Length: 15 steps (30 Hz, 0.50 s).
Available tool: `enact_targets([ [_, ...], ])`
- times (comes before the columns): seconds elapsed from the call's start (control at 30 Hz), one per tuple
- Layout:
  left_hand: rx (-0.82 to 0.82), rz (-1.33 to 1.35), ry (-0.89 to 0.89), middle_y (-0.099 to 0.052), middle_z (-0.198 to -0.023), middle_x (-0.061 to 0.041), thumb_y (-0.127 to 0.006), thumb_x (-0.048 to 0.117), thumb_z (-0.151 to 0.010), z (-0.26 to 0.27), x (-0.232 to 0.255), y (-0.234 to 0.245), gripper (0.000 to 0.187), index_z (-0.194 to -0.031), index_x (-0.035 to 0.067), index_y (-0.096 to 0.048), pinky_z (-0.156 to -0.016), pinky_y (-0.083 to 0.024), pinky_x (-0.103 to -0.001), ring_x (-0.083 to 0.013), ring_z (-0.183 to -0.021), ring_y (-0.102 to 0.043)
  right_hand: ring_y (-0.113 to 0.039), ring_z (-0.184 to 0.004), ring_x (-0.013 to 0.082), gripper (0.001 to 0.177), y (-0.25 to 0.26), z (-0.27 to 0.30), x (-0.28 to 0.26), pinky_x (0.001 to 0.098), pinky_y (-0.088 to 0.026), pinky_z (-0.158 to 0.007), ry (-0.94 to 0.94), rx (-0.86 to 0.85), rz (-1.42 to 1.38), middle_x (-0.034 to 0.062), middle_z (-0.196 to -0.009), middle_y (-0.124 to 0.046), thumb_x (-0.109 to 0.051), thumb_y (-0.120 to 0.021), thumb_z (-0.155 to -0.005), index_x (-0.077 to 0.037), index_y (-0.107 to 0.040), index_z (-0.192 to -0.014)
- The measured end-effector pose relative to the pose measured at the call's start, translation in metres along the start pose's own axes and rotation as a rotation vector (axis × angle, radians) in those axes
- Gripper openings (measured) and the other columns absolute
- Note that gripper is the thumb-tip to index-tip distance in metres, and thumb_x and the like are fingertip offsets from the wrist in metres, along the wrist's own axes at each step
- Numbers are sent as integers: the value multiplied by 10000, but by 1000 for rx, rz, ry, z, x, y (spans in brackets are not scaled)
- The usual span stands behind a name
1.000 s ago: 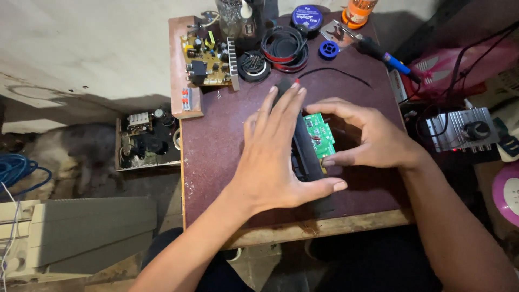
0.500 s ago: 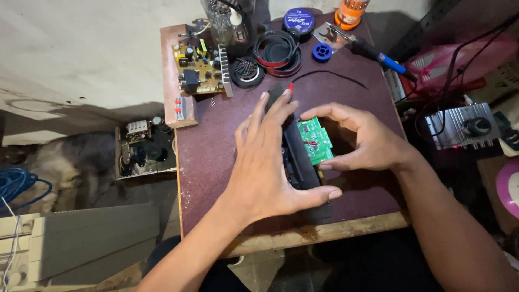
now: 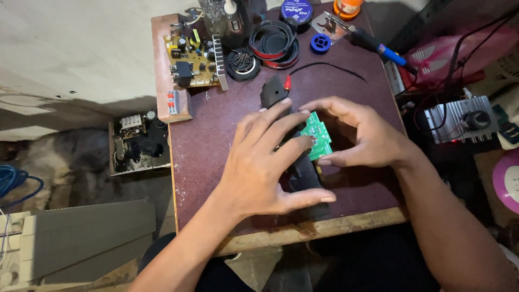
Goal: Soldering a circuit board and wires inside a plastic device housing on a workbench.
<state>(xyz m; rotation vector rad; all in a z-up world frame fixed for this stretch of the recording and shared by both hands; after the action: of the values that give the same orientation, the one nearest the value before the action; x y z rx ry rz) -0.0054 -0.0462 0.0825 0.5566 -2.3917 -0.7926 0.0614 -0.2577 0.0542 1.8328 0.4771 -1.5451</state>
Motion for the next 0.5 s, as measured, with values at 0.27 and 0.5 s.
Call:
enact_targets([
  [0.27, -16, -50, 11, -679, -1276, -160, -589, 654, -888, 0, -2, 3, 625, -1102, 76, -694, -1050, -406, -533, -422, -1298, -603, -521, -1388, 202, 805, -1, 0, -7, 343, -404, -1223, -18, 5, 32, 106, -1431, -571, -76, -849, -723, -2, -486, -1438],
  [0.5, -14, -30, -32, -676, -1272, -175, -552, 613, -935, 0, -4, 3, 579, -1090, 74, -697, -1034, -408, -541, -430, -1262, -626, -530, -1382, 200, 829, -1, 0, -6, 342, -430, -1196, -44, 3, 47, 98, -1439, -571, -94, -853, -719, -21, -479, -1456],
])
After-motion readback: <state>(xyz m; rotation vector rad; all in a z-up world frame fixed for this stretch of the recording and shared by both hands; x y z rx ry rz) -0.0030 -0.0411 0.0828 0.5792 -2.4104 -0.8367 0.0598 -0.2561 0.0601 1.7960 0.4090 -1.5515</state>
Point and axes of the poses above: each hand's wrist, its own z-axis away from the middle knuckle, its own y-axis out of the back of the hand, x = y × z, the point moved 2 cm from there along -z, towards the middle knuckle
